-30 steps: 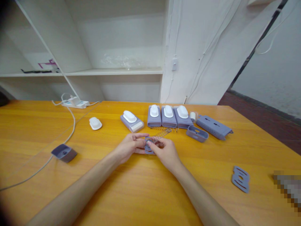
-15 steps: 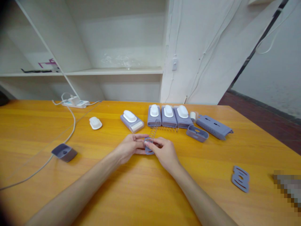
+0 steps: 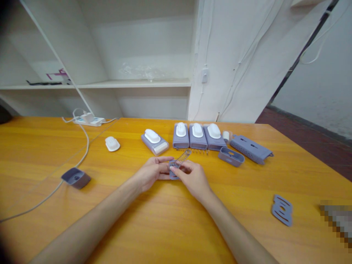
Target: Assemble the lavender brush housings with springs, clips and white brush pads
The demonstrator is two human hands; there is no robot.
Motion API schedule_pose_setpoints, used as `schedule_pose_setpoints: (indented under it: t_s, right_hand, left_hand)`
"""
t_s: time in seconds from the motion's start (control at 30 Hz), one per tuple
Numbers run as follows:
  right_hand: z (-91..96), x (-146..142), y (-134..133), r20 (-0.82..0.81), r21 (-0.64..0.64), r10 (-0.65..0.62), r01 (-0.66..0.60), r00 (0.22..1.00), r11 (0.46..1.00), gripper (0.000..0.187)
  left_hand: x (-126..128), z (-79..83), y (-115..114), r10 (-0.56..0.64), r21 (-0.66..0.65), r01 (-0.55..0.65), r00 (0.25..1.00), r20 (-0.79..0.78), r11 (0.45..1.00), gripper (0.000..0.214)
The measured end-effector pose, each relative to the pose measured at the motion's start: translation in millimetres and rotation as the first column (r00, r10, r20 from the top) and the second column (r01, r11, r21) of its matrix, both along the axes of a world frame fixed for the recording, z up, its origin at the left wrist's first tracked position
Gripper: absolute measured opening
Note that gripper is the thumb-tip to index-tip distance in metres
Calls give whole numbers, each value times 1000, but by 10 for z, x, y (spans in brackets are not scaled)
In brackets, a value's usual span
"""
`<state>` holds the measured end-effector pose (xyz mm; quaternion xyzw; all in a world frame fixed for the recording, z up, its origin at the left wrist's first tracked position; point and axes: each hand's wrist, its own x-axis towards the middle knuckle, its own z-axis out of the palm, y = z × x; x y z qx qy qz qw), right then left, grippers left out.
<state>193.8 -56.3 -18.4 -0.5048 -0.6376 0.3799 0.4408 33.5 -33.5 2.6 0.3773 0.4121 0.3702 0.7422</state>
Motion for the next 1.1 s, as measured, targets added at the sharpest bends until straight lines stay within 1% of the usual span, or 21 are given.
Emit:
schedule_pose_setpoints:
  t_s: [0.13,0.2,0.33,0.43,0.57,0.67,0.8,0.9,1.03,1.1]
  right_hand:
    - [12,56,34,-22,-87,143,-145,989,986,33]
    - [11,82,45,-19,-107,172,-173,985,979,34]
    - [-13,97,46,-3,-89,134,-133,991,987,35]
    - [-28,88,43,23,-77,157,-155,987,985,31]
    - [-30,82,43,102,-7,123,-123,987,992,26]
    - [-26,83,39,139,19,111,-114,984,993,27]
    - [-10,76,32,178,17,84,-89,980,996,31]
    - [4,69,35,195,3,90,-93,977,996,29]
    - [3,65,49,158,-50,106,-99,982,994,29]
    - [-5,64,56,133,-56,111,-104,985,993,27]
  left_hand:
    - [-25,9,19,-1,-2,1,999,-35,1000,57]
    - [-30,17,25,-8,7,9,998,-67,1000,56]
    - [-20,21,25,-38,30,41,996,-84,999,54]
    - [-13,17,19,-26,25,28,996,-89,999,52]
    - [-16,20,12,-10,8,11,995,-95,1000,50]
    - [-21,20,12,-23,-10,22,997,-80,1000,50]
    - [-21,14,11,-13,-27,11,998,-68,1000,50]
    - [-21,14,7,-29,-31,27,997,-71,999,47]
    - [-22,19,-2,-44,-31,42,997,-67,999,45]
    - [-19,17,-3,-48,-32,46,997,-57,998,43]
